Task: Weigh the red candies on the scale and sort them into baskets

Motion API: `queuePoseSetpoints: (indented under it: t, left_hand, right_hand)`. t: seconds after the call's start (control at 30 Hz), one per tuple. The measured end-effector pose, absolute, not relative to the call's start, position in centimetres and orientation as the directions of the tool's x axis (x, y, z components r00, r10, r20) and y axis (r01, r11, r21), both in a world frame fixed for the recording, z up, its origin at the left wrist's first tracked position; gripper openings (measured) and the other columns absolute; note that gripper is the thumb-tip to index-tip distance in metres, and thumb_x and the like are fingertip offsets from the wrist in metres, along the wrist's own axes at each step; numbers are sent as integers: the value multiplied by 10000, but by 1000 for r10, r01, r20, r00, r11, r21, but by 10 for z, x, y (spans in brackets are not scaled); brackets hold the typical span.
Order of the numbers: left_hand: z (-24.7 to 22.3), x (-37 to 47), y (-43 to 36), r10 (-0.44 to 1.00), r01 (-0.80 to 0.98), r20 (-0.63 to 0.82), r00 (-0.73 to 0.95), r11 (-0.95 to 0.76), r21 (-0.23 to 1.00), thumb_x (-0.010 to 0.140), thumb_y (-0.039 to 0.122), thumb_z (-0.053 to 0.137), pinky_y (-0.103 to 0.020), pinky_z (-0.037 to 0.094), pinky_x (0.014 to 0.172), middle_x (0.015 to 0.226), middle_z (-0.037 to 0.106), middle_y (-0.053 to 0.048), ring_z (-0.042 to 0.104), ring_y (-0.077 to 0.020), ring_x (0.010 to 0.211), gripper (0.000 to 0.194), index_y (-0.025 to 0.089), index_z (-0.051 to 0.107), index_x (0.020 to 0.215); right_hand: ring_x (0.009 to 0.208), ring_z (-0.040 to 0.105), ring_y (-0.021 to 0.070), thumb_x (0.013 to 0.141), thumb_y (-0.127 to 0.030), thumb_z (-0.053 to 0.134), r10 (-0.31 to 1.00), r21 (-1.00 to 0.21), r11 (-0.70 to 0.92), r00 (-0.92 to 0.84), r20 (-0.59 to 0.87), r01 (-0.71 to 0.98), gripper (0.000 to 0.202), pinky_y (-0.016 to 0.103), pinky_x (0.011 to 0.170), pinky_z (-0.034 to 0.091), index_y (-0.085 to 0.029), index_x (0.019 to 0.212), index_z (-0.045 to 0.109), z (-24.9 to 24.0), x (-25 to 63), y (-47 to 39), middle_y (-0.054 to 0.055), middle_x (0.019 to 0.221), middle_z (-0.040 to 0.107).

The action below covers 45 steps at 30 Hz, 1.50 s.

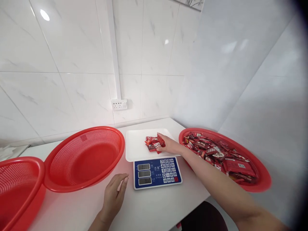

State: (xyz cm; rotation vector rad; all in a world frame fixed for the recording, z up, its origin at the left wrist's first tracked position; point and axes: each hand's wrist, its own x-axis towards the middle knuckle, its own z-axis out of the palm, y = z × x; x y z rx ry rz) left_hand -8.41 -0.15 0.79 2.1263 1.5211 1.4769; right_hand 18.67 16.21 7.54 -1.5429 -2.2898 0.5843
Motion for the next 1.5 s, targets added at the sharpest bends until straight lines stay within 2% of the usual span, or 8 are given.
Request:
queuePoseSetpoints:
  t: [0.23,0.4,0.63,0.9,1.03,1.13,1.27,1.5]
  left_hand:
    - [4,-82,-4,861,562,508,-25,-408,719,858,320,440,-259,538,624,801,674,-71,648,-192,751,204,220,618,865]
    - [4,-79,-5,906,508,422,-36,-347,788,859,371,426,-257,521,570,753,659,-56,635,-194,701,234,244,623,865]
    - [3,-75,-5,931,469,364,-19,-313,826,862,387,427,-250,502,601,747,657,-46,620,-179,702,259,232,634,890]
    - [5,-79,0,940,394,294,-173,-207,895,838,476,426,-247,481,566,693,618,-31,604,-175,669,323,216,616,834]
    - [6,-80,2,941,360,272,-200,-188,914,828,484,431,-254,480,582,706,619,-38,599,-178,676,320,215,603,815]
    - [6,-78,2,945,332,252,-210,-173,927,819,490,437,-255,468,565,687,608,-34,592,-183,668,330,208,609,813]
    - [4,-76,3,944,300,237,-230,-163,940,812,481,453,-237,451,564,662,597,-23,576,-170,655,335,190,620,794]
    - [2,-79,4,961,295,207,-186,-147,944,796,469,484,-232,453,585,679,615,-22,586,-174,666,315,189,629,813]
  right_hand:
    - [933,554,204,646,-282,670,953,-494,302,-279,122,815,581,291,802,412,-216,1195,491,87,188,167,81,1111,538]
    - [788,549,190,712,-409,597,966,-470,239,-158,206,850,259,279,678,393,-201,865,577,109,186,169,34,860,593]
    - [574,465,117,688,-515,600,896,-607,436,-380,229,664,341,239,535,345,-192,661,495,127,109,167,-36,628,520]
    - [591,536,102,722,-504,609,782,-879,355,-617,92,319,445,239,523,461,-181,1023,557,142,4,174,28,827,603]
    - [871,598,132,769,-444,589,679,-957,258,-730,81,134,649,303,737,512,-228,1326,336,139,-4,176,96,1234,479]
    - [1135,491,194,782,-458,569,714,-891,370,-694,92,263,745,353,879,452,-293,1396,181,137,20,184,101,1411,305]
    - [1238,387,231,825,-480,483,835,-622,480,-540,108,618,617,374,986,359,-213,1358,323,125,76,199,93,1403,352]
    - [1232,378,288,751,-553,535,859,-438,485,-506,77,757,641,419,1004,301,-199,1280,459,74,130,187,117,1337,434]
